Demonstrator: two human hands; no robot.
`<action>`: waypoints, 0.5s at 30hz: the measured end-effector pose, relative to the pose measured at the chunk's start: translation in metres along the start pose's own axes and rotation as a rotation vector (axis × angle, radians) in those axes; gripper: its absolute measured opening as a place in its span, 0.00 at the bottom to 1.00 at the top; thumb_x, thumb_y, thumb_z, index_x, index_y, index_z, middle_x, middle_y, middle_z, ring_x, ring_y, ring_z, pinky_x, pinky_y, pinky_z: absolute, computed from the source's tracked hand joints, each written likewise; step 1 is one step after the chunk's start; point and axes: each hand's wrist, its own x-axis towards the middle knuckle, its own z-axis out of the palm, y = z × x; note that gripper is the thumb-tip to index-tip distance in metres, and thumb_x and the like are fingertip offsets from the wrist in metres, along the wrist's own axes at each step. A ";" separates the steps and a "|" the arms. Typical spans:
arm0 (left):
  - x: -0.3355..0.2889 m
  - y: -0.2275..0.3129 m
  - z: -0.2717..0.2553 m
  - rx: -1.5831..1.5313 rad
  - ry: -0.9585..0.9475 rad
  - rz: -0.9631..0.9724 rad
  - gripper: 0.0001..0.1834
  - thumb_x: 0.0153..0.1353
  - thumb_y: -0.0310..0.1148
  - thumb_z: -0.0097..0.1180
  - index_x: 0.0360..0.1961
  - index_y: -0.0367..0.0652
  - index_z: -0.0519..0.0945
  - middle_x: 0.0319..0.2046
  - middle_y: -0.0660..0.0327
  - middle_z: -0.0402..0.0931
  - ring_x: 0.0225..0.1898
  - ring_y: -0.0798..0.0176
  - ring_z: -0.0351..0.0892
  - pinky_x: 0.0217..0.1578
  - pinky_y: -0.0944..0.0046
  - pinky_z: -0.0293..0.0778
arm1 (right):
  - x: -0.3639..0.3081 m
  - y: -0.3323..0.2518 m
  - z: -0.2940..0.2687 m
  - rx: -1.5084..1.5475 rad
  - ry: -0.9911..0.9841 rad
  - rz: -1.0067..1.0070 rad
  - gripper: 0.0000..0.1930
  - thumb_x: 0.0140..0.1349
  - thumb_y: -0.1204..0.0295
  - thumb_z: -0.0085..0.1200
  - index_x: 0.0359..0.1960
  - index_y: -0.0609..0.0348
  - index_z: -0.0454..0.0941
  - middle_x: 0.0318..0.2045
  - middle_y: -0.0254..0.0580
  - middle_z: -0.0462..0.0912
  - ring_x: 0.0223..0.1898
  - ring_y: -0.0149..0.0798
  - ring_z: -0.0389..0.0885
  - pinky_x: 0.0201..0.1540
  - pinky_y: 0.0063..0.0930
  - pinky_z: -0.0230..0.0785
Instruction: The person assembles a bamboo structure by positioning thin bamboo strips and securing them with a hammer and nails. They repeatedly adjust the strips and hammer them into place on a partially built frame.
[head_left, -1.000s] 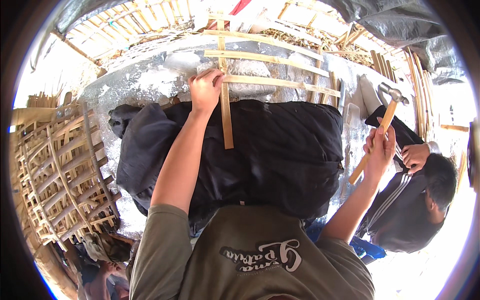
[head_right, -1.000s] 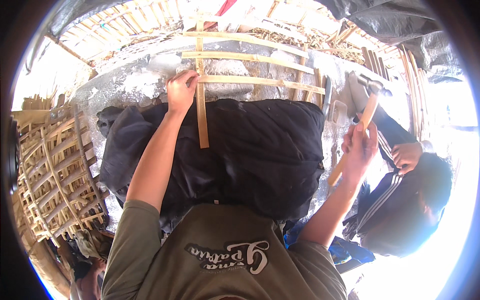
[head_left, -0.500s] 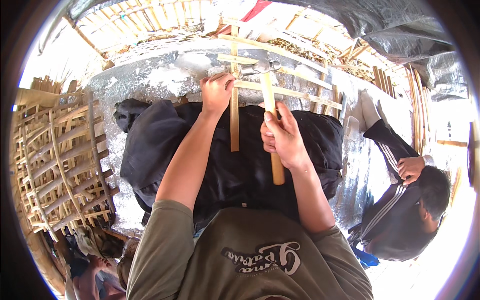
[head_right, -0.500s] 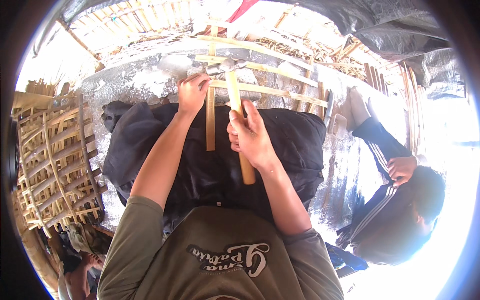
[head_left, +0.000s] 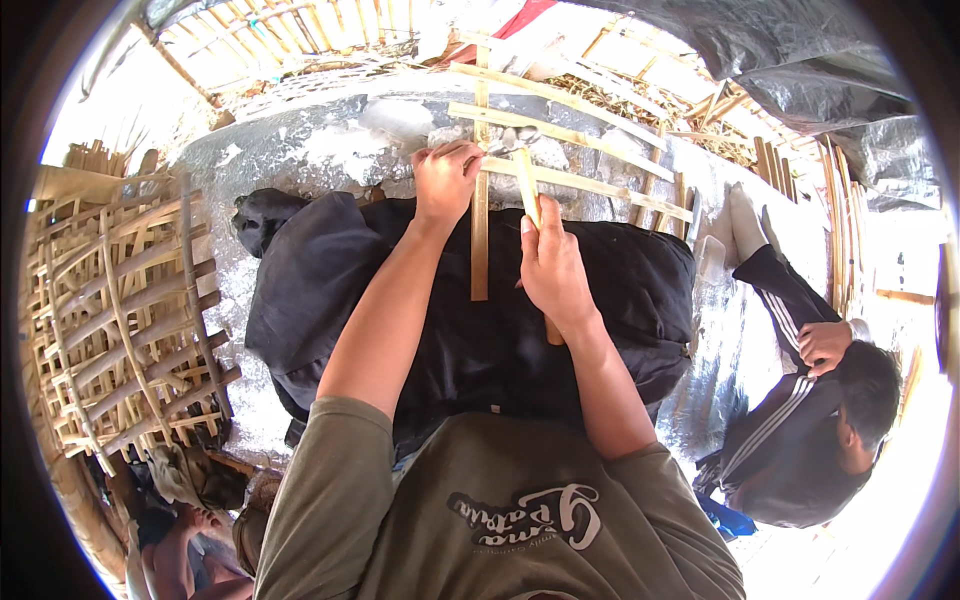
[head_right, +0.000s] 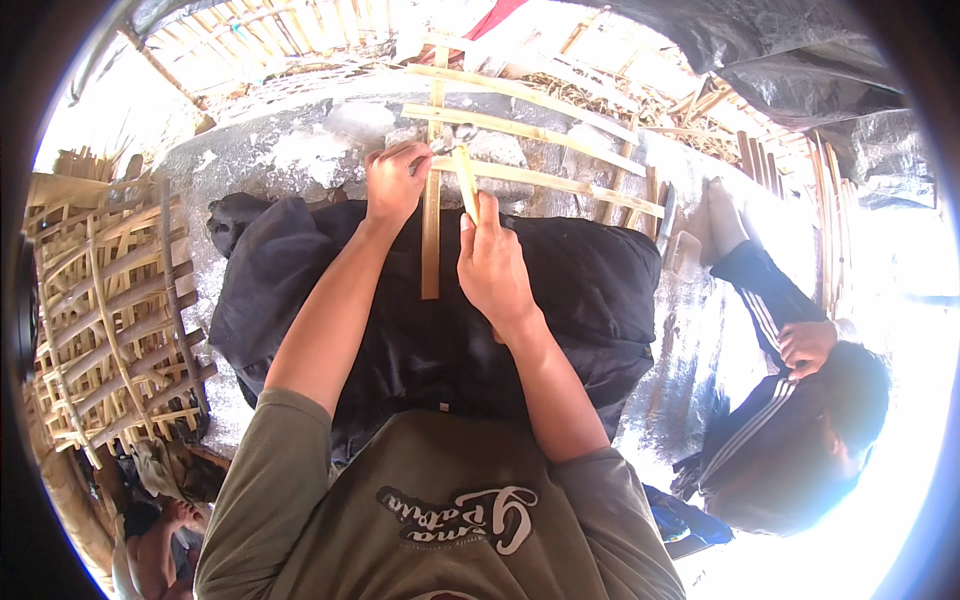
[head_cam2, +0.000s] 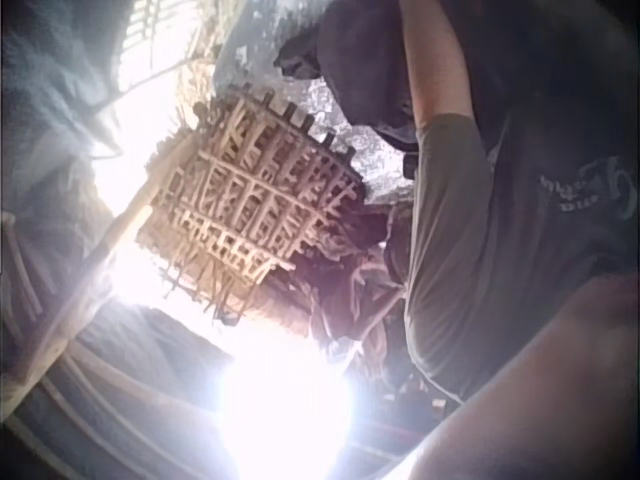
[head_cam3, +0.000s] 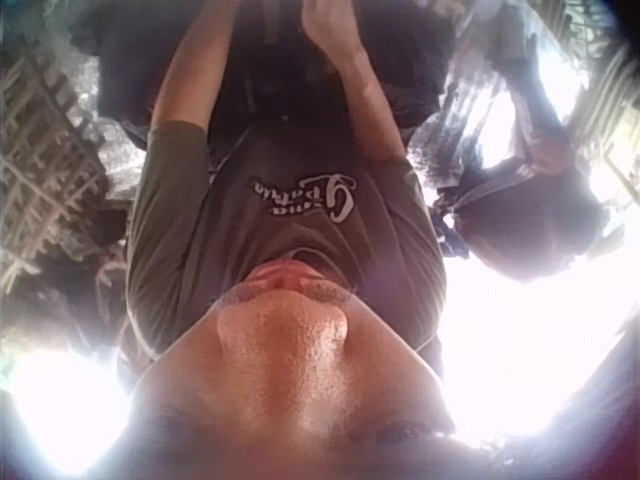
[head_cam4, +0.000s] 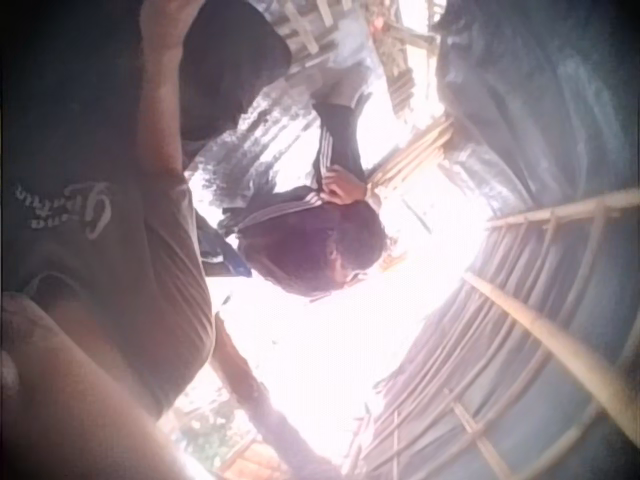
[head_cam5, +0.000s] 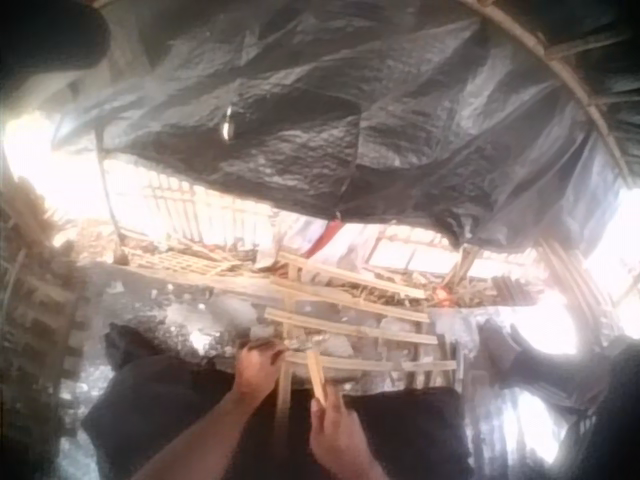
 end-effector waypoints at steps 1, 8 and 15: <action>0.000 0.001 -0.001 0.028 -0.010 -0.005 0.05 0.55 0.30 0.67 0.34 0.50 0.85 0.36 0.68 0.86 0.40 0.61 0.84 0.46 0.55 0.68 | 0.001 0.001 0.000 -0.097 0.021 -0.068 0.15 0.72 0.73 0.48 0.56 0.66 0.64 0.23 0.64 0.79 0.26 0.66 0.80 0.27 0.56 0.69; 0.001 0.007 -0.007 0.096 -0.022 -0.007 0.08 0.54 0.30 0.67 0.37 0.47 0.85 0.40 0.63 0.86 0.42 0.56 0.84 0.48 0.53 0.71 | -0.003 0.010 0.005 -0.147 -0.041 -0.068 0.14 0.73 0.70 0.48 0.55 0.63 0.67 0.19 0.56 0.78 0.21 0.54 0.80 0.25 0.50 0.73; 0.002 0.010 -0.009 0.067 -0.050 0.006 0.07 0.56 0.31 0.66 0.37 0.47 0.85 0.37 0.65 0.86 0.41 0.58 0.85 0.46 0.54 0.71 | 0.006 -0.012 -0.013 0.786 -0.305 0.619 0.11 0.78 0.64 0.39 0.54 0.54 0.67 0.22 0.29 0.62 0.18 0.26 0.70 0.17 0.26 0.66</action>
